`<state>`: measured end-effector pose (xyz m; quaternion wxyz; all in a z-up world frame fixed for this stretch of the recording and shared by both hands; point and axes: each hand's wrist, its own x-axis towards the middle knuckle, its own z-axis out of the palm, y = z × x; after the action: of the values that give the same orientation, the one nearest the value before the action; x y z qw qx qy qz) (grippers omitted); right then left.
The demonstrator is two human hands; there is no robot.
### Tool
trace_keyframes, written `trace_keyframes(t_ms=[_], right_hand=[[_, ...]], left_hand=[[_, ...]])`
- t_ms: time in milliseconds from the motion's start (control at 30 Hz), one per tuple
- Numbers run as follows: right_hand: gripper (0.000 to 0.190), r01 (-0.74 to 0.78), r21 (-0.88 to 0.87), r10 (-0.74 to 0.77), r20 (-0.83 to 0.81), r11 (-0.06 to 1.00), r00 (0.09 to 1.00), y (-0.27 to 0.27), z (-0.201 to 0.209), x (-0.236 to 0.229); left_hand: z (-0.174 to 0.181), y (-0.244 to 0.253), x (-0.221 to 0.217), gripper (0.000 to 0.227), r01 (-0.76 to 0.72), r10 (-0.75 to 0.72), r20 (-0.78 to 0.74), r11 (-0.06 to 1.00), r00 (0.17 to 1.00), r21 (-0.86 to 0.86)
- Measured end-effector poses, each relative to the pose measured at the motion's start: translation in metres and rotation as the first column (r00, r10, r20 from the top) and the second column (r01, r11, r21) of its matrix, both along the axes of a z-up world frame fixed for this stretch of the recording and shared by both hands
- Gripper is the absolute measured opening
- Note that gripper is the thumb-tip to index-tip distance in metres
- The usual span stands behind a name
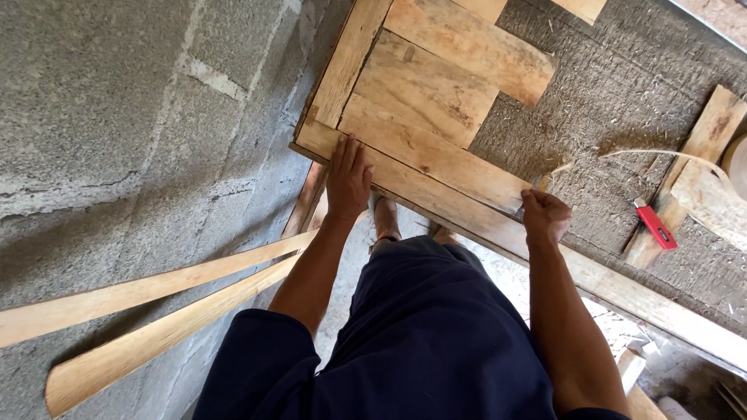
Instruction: Assembling a wooden panel by cutting and fitting wooden slats into a frame on a workbench.
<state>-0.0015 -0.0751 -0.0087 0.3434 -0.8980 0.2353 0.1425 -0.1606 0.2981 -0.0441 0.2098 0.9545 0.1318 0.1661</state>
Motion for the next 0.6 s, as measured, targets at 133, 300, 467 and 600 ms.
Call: trace_keyframes(t_ms=[133, 300, 467, 600], right_hand=[[0.02, -0.004, 0.01, 0.004, 0.015, 1.0, 1.0, -0.002, -0.005, 0.0], [0.02, 0.004, 0.074, -0.008, 0.05, 0.997, 0.999, -0.009, -0.014, 0.0], [0.02, 0.0, 0.097, -0.008, 0.088, 0.995, 0.996, -0.015, -0.021, -0.001], [0.02, 0.012, 0.082, -0.015, 0.047, 0.997, 0.999, -0.01, -0.013, -0.001]], left_hand=[[-0.001, 0.002, 0.0, 0.052, 0.0, 0.0, -0.024, 1.0, 1.0, -0.002], [0.006, 0.003, 0.001, 0.056, 0.019, -0.018, -0.079, 1.0, 0.997, 0.012], [0.013, 0.002, 0.004, 0.058, 0.034, -0.03, -0.102, 0.999, 0.994, 0.036], [0.018, 0.002, 0.006, 0.057, 0.036, -0.028, -0.138, 0.998, 0.99, 0.053]])
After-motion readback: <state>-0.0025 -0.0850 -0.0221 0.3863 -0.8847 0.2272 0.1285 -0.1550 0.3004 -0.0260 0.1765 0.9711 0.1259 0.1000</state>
